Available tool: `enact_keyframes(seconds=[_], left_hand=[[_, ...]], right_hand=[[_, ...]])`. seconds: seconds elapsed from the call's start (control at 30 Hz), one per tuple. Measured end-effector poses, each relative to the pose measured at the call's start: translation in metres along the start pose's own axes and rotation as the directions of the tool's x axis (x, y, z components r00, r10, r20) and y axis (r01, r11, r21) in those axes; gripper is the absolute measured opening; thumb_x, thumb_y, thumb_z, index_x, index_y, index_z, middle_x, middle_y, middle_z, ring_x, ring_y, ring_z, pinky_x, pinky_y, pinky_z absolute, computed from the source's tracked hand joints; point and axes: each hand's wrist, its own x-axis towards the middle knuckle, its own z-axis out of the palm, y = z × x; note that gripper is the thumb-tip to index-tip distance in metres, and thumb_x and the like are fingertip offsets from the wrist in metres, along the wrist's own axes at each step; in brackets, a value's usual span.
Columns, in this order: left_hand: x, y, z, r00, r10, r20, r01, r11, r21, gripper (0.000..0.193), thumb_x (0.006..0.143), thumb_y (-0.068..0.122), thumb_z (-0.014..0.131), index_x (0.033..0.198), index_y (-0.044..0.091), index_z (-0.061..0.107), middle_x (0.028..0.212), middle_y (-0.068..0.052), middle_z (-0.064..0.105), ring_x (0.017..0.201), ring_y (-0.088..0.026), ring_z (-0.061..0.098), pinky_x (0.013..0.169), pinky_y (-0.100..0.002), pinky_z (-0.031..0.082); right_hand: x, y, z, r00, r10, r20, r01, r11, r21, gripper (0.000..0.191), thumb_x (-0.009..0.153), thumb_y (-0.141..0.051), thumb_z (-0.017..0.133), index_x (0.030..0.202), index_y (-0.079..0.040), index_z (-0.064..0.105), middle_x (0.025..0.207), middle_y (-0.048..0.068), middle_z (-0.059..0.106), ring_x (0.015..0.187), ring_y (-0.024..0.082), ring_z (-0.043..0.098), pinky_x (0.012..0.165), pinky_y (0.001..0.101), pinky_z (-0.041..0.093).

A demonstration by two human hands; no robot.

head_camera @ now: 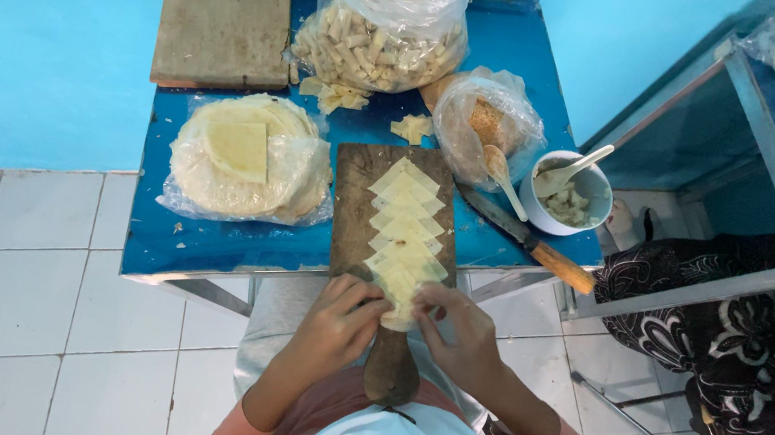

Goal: The person sits at a table and folds flat square cracker pieces into diamond shapes by hand, arranging the folded pieces in rows on a wooden board. They then spoon a light-colored filling from a bowl onto the folded crackers, continuing to fold and fill pieces one at a time.

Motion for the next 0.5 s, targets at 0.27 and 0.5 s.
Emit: enact_keyframes(seconds=[0.27, 0.5], left_hand=[[0.0, 0.001, 0.0, 1.0, -0.012, 0.012, 0.012, 1.0, 0.001, 0.025, 0.079, -0.004, 0.071, 0.104, 0.001, 0.07, 0.105, -0.012, 0.064, 0.1, -0.033, 0.06, 0.087, -0.044, 0.049], [0.001, 0.001, 0.001, 1.0, -0.008, -0.002, 0.008, 1.0, 0.001, 0.024, 0.081, -0.003, 0.071, 0.104, 0.001, 0.07, 0.105, -0.011, 0.064, 0.099, -0.032, 0.06, 0.086, -0.043, 0.049]], right_hand=[[0.002, -0.003, -0.022, 0.958, -0.184, 0.22, 0.238, 0.94, -0.247, 0.055, 0.071, -0.002, 0.078, 0.123, -0.005, 0.058, 0.11, 0.012, 0.068, 0.099, 0.034, 0.063, 0.082, 0.0454, 0.049], [0.0, 0.005, -0.015, 0.95, -0.262, 0.171, 0.298, 0.922, -0.246, 0.041, 0.081, 0.001, 0.08, 0.117, -0.006, 0.061, 0.099, 0.009, 0.069, 0.087, 0.029, 0.067, 0.072, 0.0426, 0.047]])
